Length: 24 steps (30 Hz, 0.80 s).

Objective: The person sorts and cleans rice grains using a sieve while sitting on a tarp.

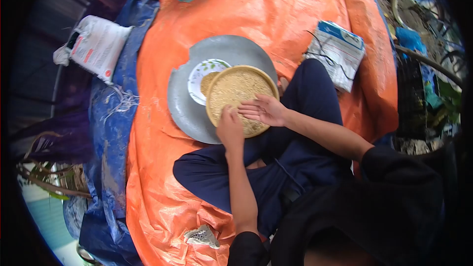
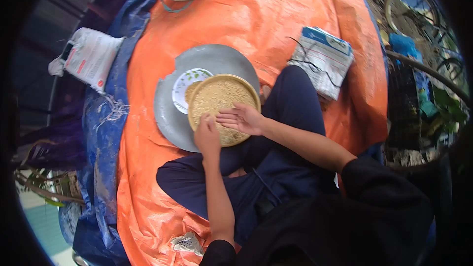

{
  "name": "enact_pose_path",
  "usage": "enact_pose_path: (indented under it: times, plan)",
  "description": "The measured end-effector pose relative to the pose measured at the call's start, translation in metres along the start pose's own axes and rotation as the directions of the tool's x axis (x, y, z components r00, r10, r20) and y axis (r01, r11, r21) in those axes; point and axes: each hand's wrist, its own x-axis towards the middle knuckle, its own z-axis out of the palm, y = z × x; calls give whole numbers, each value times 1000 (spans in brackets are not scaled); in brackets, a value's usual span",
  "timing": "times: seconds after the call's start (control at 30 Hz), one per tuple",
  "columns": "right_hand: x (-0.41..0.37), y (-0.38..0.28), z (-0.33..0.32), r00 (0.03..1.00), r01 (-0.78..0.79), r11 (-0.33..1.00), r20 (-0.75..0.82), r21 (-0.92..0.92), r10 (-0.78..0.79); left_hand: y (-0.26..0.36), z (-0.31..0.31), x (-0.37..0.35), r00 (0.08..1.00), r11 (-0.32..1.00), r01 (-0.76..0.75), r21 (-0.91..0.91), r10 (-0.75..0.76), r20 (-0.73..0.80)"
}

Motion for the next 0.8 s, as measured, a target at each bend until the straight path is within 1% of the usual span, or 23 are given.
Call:
enact_pose_path:
  times: [0.07, 0.1, 0.13, 0.17, 0.23, 0.27, 0.37, 0.4, 0.47, 0.5, 0.6, 0.7, 0.8]
  plan:
    - [0, -4, -2, 998, 41, 999, 52, 33, -43, -13, -3, 1, 979, 985, 100, 137, -122, 161]
    - [2, -5, -5, 996, 50, 997, 77, 59, -55, -18, 1, -3, 970, 972, 78, 220, -125, 207]
    - [4, -7, -6, 991, 54, 996, 116, 77, -62, -18, 4, -8, 967, 973, 21, 230, -78, 243]
    - [4, -7, -7, 991, 59, 994, 115, 89, -69, -14, 7, -10, 963, 970, -33, 242, -34, 269]
    - [4, -8, -7, 989, 53, 993, 134, 105, -67, -5, 12, -9, 882, 981, -40, 192, -55, 467]
    - [4, -8, -8, 988, 60, 995, 136, 78, -70, -1, 13, -8, 830, 984, -38, 171, -64, 555]
    - [5, -9, -10, 991, 53, 993, 115, 106, -66, -8, 29, -15, 812, 987, -92, 134, -3, 584]
    - [5, -8, -11, 989, 57, 994, 133, 95, -69, -8, 32, -16, 818, 981, -105, 165, -10, 576]
    - [6, -8, -13, 982, 67, 995, 169, 74, -79, -12, 31, -14, 848, 977, -134, 165, 27, 529]
    - [7, -7, -13, 985, 71, 996, 155, 63, -80, -14, 30, -14, 860, 975, -151, 166, 47, 507]
    - [9, -6, -15, 988, 93, 995, 117, 39, -97, -2, 16, -4, 962, 996, -61, 59, 43, 268]
    - [9, -4, -15, 988, 108, 993, 105, 41, -112, 16, 4, 2, 993, 992, -1, -123, 15, 115]
    - [7, -2, -14, 988, 79, 997, 133, 26, -81, 25, 4, -1, 979, 977, -118, -175, 144, 146]
